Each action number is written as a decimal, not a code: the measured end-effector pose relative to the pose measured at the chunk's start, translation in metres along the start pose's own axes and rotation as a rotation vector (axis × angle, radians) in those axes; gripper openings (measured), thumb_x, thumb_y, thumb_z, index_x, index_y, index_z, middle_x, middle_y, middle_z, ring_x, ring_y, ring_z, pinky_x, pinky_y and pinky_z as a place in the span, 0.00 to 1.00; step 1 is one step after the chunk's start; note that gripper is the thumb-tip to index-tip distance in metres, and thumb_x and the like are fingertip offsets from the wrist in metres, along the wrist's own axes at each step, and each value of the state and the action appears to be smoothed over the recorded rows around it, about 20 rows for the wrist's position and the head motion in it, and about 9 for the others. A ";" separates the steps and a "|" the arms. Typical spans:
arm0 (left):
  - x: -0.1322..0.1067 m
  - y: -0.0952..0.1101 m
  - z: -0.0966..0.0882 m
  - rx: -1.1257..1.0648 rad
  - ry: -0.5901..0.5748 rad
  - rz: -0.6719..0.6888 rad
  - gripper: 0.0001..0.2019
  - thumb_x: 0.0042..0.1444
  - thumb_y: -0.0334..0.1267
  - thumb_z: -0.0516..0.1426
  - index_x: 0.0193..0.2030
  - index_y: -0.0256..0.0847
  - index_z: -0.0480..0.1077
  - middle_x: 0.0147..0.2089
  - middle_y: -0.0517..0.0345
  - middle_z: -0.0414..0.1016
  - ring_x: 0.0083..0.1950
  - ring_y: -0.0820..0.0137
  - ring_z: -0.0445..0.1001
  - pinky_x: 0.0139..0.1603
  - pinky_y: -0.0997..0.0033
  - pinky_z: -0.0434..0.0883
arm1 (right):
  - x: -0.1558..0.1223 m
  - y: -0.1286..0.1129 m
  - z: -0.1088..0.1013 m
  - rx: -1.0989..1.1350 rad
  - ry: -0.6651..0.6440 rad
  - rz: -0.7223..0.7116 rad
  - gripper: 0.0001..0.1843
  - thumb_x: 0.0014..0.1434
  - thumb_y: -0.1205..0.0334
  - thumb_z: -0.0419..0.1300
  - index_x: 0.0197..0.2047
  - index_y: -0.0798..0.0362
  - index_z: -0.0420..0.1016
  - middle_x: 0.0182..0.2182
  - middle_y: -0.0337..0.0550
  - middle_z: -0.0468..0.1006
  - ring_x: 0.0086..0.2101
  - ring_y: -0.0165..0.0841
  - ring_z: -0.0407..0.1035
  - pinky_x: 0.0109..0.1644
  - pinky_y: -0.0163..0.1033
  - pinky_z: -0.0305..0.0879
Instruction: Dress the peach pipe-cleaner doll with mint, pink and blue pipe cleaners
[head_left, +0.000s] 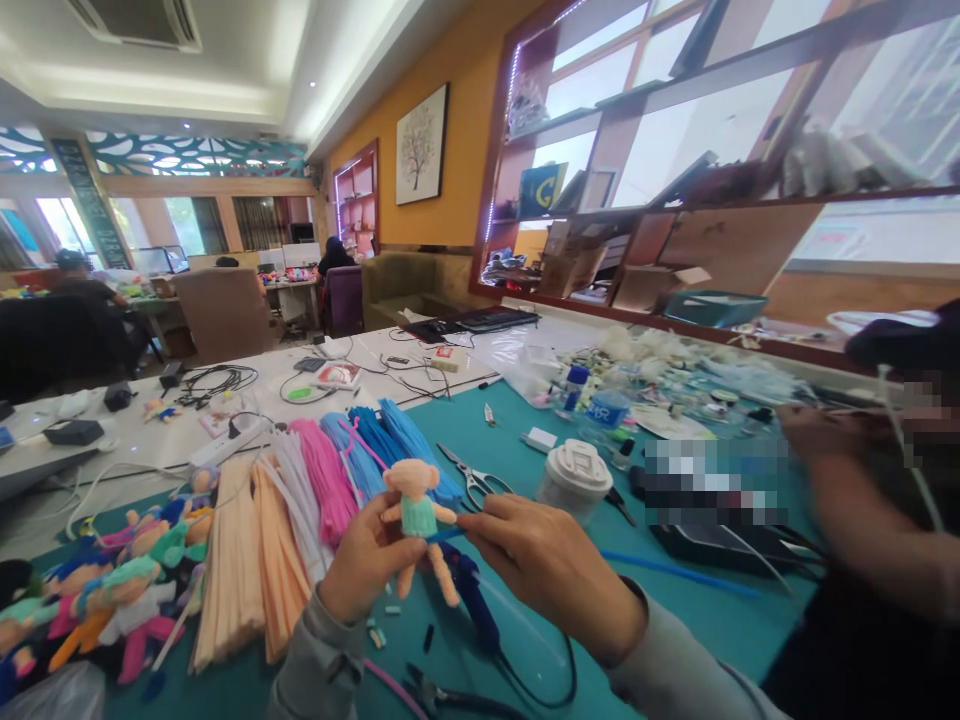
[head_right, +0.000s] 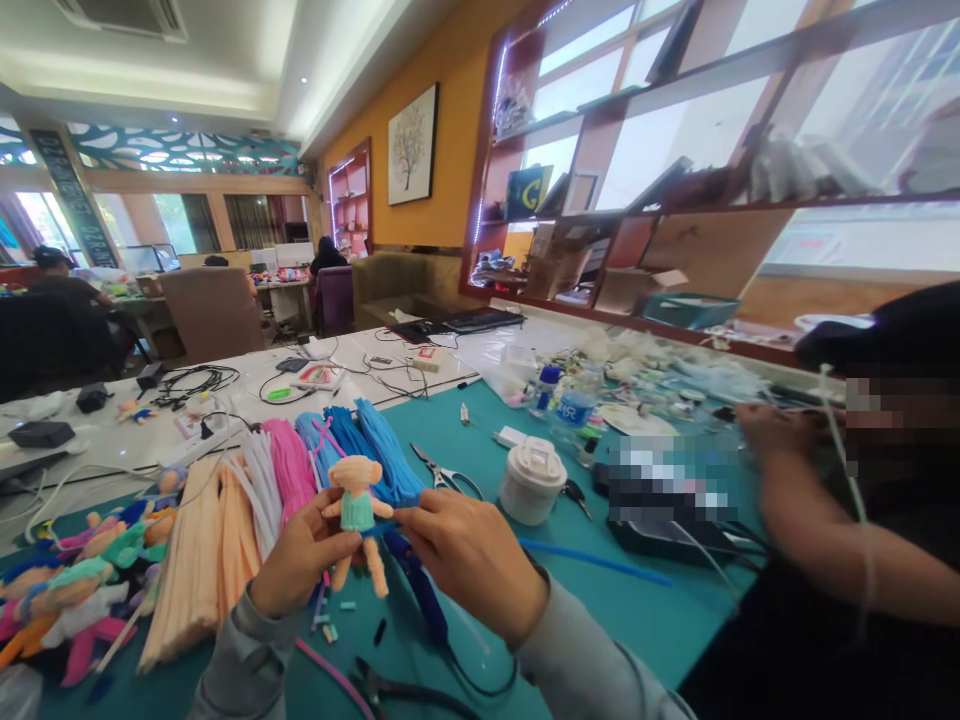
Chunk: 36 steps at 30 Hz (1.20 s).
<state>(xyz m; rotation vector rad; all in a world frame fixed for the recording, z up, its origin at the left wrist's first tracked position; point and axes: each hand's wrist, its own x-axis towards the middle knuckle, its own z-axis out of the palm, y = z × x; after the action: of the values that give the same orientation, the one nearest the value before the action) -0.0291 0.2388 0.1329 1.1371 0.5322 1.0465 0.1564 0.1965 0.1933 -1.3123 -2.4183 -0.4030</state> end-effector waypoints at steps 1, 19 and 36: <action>0.001 -0.001 -0.001 -0.019 0.001 -0.001 0.24 0.42 0.37 0.65 0.49 0.37 0.69 0.43 0.49 0.76 0.28 0.72 0.72 0.30 0.72 0.70 | 0.001 0.002 0.001 0.031 -0.015 0.001 0.11 0.60 0.69 0.54 0.38 0.51 0.78 0.24 0.40 0.73 0.25 0.29 0.67 0.26 0.33 0.55; 0.009 -0.003 -0.015 -0.162 0.058 -0.036 0.20 0.41 0.33 0.64 0.44 0.38 0.70 0.42 0.50 0.78 0.29 0.70 0.75 0.28 0.72 0.72 | 0.004 0.010 0.010 0.290 -0.057 0.191 0.20 0.54 0.68 0.58 0.52 0.54 0.69 0.27 0.40 0.78 0.25 0.31 0.71 0.29 0.33 0.63; 0.031 -0.026 -0.051 -0.219 0.468 0.010 0.20 0.34 0.39 0.68 0.36 0.36 0.72 0.33 0.55 0.78 0.31 0.68 0.75 0.34 0.67 0.73 | 0.066 0.090 0.091 0.713 -0.300 0.780 0.13 0.62 0.57 0.55 0.43 0.58 0.71 0.38 0.42 0.74 0.35 0.32 0.70 0.38 0.40 0.69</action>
<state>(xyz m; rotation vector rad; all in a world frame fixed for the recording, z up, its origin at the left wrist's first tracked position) -0.0452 0.2887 0.0946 0.7005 0.7578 1.3531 0.1832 0.3305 0.1481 -1.8394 -1.7268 0.8233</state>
